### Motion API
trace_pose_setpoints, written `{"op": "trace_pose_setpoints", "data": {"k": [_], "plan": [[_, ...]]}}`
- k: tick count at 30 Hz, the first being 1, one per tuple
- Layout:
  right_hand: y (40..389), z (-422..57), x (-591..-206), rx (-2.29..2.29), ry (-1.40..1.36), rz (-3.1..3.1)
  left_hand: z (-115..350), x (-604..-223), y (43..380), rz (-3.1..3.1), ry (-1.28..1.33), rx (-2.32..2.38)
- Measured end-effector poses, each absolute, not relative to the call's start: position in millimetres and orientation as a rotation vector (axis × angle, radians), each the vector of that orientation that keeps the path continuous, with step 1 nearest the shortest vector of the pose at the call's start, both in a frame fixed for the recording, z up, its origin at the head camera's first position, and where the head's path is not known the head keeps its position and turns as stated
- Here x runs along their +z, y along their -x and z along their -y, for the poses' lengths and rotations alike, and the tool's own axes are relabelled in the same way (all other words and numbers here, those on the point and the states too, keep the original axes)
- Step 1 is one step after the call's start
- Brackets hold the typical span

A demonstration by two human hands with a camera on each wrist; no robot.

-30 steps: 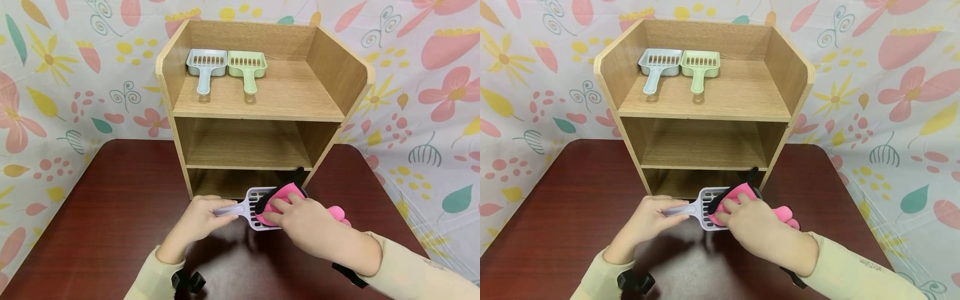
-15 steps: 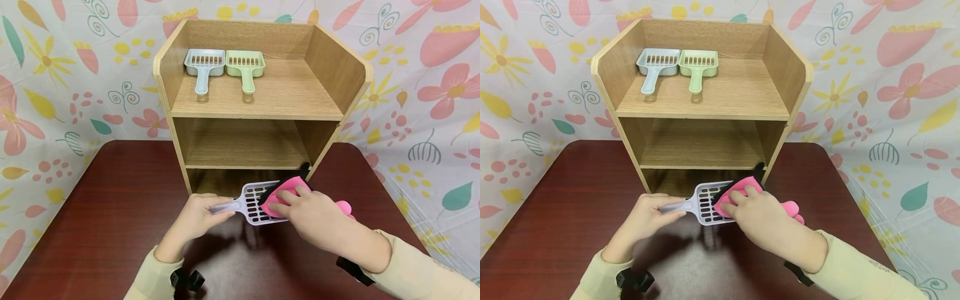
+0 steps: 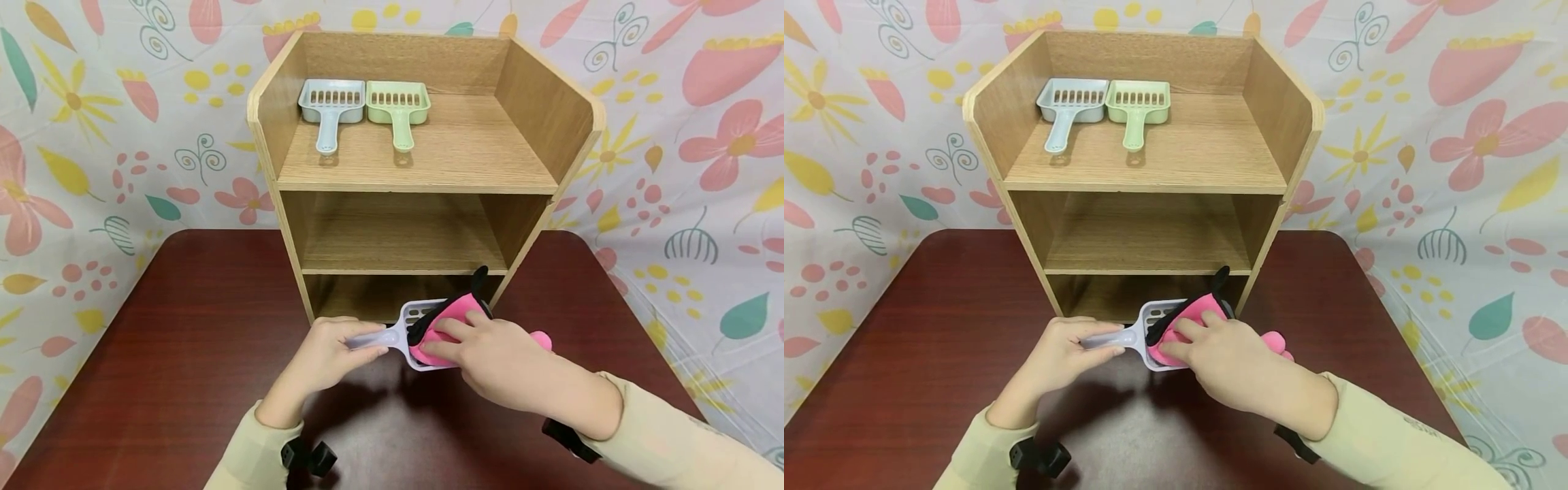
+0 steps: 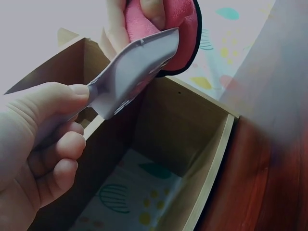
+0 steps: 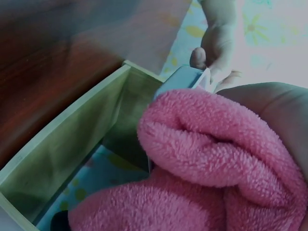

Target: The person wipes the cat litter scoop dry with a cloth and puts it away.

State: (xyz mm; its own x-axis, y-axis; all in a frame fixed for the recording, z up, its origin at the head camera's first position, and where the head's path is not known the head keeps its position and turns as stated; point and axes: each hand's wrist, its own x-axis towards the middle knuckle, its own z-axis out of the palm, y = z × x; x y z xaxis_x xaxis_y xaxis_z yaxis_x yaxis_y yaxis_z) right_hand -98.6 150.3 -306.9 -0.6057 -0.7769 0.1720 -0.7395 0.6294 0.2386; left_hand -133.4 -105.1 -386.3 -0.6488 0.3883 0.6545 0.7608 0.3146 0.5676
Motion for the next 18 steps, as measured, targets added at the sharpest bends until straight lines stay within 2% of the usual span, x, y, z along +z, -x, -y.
{"op": "trace_pose_setpoints", "data": {"k": [11,18], "plan": [[100,-162,-306,-0.301,-1.124,2.601,109,-387,136,2.205,0.977,-1.250],[111,-185,-307,0.254,-1.075,2.665,115,-383,136,2.214,0.885,-1.357]]}}
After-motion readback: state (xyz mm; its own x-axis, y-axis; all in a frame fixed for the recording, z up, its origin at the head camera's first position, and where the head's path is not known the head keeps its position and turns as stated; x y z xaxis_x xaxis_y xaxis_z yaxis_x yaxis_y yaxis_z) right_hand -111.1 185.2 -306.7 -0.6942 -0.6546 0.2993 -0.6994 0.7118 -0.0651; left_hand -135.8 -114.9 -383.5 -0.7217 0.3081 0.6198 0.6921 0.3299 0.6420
